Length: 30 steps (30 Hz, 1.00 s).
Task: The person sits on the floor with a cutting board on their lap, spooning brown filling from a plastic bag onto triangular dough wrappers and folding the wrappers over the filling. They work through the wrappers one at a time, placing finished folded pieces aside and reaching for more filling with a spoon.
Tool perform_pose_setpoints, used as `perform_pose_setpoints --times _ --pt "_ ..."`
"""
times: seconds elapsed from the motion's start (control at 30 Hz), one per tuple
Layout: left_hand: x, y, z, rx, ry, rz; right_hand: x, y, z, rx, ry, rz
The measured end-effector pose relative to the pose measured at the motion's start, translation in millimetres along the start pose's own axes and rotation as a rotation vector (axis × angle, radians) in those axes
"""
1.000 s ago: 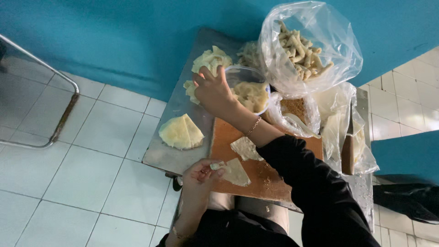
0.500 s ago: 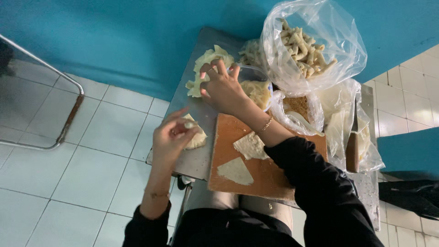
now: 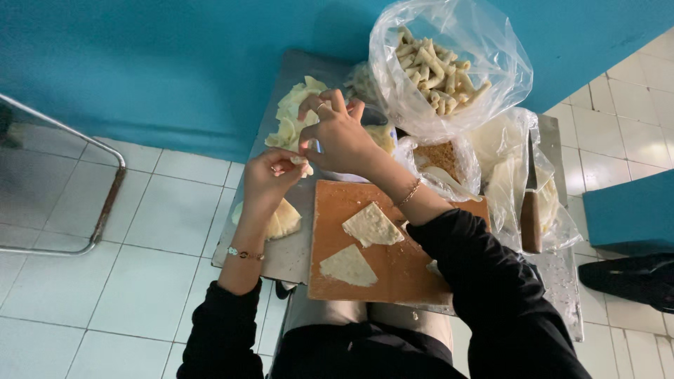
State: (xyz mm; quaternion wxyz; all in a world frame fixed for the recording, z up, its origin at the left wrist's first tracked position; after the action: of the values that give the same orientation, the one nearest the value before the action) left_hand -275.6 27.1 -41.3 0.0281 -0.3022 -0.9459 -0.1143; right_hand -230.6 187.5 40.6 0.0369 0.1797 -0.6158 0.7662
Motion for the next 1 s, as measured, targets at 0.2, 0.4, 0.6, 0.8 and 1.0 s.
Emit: perform_pose_setpoints --times 0.2,0.4,0.6,0.8,1.0 --pt "2 6 -1 -0.135 -0.032 -0.027 -9 -6 -12 0.054 0.055 -0.165" --pt "3 9 3 -0.196 -0.018 0.021 -18 -7 -15 0.060 0.150 -0.324" --pt "-1 10 -3 -0.078 0.086 0.076 -26 -24 -40 0.464 0.089 -0.346" --pt "-33 27 -28 -0.085 0.233 0.020 -70 -38 -14 0.576 0.183 -0.228" --pt "-85 58 -32 -0.207 0.145 0.052 -126 -86 24 0.360 0.240 -0.313"
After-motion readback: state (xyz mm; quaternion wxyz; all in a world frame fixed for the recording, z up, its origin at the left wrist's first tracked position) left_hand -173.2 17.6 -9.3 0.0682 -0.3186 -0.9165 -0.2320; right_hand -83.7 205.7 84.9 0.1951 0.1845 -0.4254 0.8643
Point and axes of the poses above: each hand's wrist, its own x-axis towards the middle knuckle, its own y-axis out of the palm, z = x × y, the point moved 3 cm from there along x, towards the middle knuckle, and after that the axes turned 3 degrees about -x, right-handed, at the moved point
